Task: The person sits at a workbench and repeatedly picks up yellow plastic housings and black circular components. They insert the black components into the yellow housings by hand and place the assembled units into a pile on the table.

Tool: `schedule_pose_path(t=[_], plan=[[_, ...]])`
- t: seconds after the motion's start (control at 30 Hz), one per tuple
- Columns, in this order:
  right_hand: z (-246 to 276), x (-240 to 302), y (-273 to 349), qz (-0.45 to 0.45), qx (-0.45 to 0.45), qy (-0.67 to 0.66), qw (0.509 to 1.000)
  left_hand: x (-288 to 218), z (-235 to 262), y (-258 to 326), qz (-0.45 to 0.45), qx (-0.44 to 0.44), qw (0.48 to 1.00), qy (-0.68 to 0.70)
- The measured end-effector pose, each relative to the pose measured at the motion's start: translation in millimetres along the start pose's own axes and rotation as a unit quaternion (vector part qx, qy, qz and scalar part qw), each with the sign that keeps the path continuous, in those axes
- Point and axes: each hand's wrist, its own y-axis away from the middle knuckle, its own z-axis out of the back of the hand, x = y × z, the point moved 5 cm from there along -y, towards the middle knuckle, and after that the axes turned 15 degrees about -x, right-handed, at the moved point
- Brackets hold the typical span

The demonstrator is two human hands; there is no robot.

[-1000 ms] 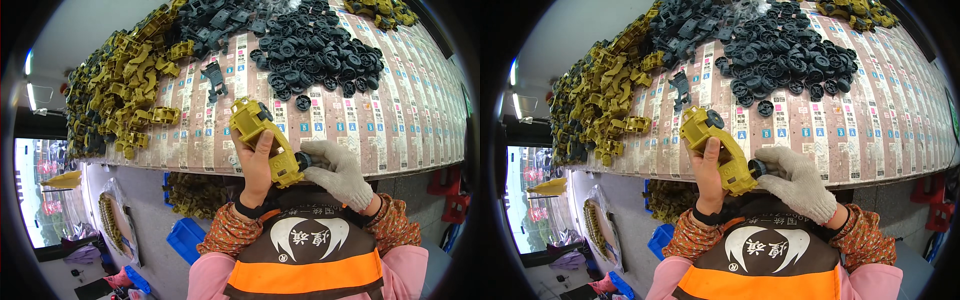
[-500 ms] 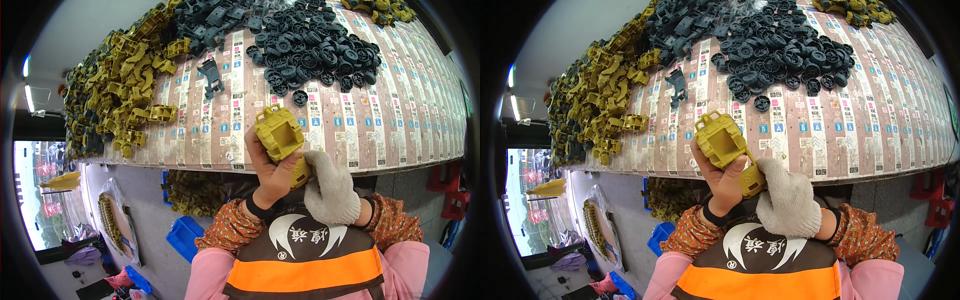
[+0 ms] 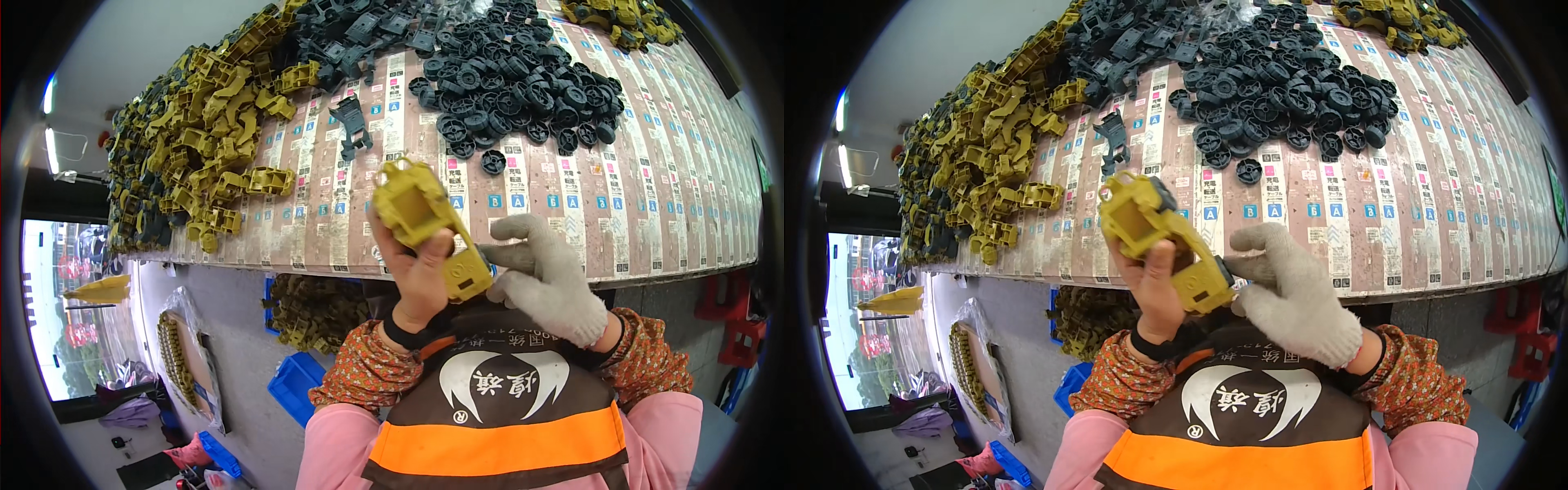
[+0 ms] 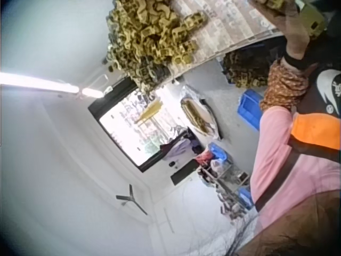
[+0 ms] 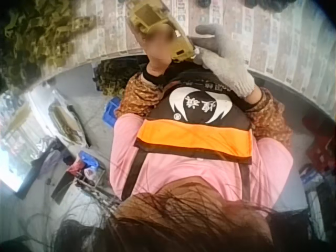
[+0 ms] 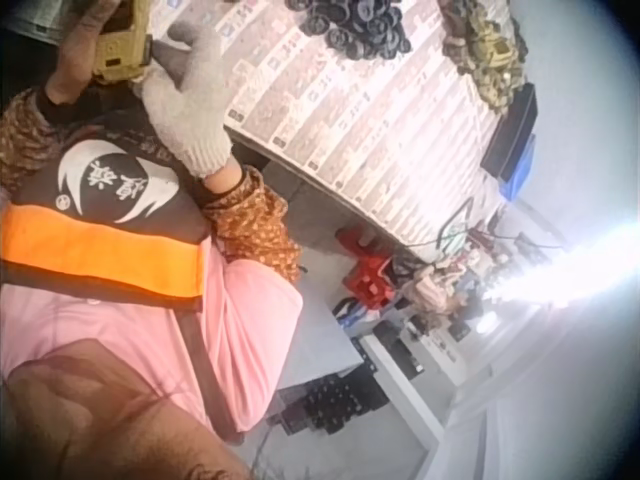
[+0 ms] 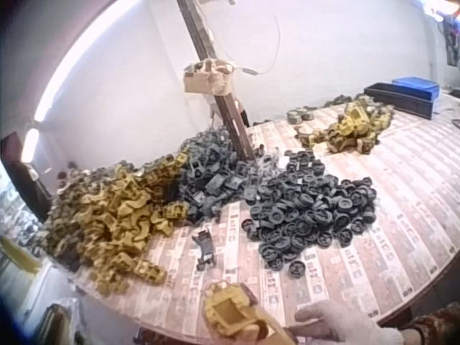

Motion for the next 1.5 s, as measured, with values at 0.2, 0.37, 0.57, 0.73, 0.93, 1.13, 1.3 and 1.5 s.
schedule_pose_path(t=[0.2, 0.37, 0.57, 0.73, 0.93, 1.13, 1.3, 1.5], plan=[[-8.4, 16.9, -0.4, 0.299, 0.043, 0.262, 0.917, 3.4, 6.1, -11.6, 0.108, -0.089, 0.99, 0.027], [-19.5, 8.8, 13.3, 0.34, -0.006, 0.251, 0.906, 11.0, 13.2, -10.5, 0.082, -0.096, 0.992, 0.026], [-15.8, 1.6, 1.1, 0.213, 0.057, 0.245, 0.944, 0.7, 4.6, 6.7, -0.036, 0.005, 0.999, 0.015], [11.1, 17.2, -74.4, 0.249, -0.039, 0.358, 0.899, -6.4, -8.0, -18.9, 0.077, 0.016, 0.996, -0.05], [13.6, 16.7, -137.1, 0.283, -0.122, 0.571, 0.761, 14.8, 14.2, -23.2, 0.26, 0.047, 0.962, -0.063], [12.0, 11.5, -137.1, 0.284, -0.093, 0.488, 0.82, 21.5, 21.7, -15.4, 0.319, 0.145, 0.924, -0.154], [4.0, 39.3, -82.1, 0.318, -0.035, 0.246, 0.915, 21.7, 8.1, -2.2, 0.379, 0.236, 0.871, -0.207], [18.5, 18.8, -68.5, 0.303, -0.128, 0.148, 0.933, 14.7, -7.4, 2.8, 0.501, 0.197, 0.838, 0.087]])
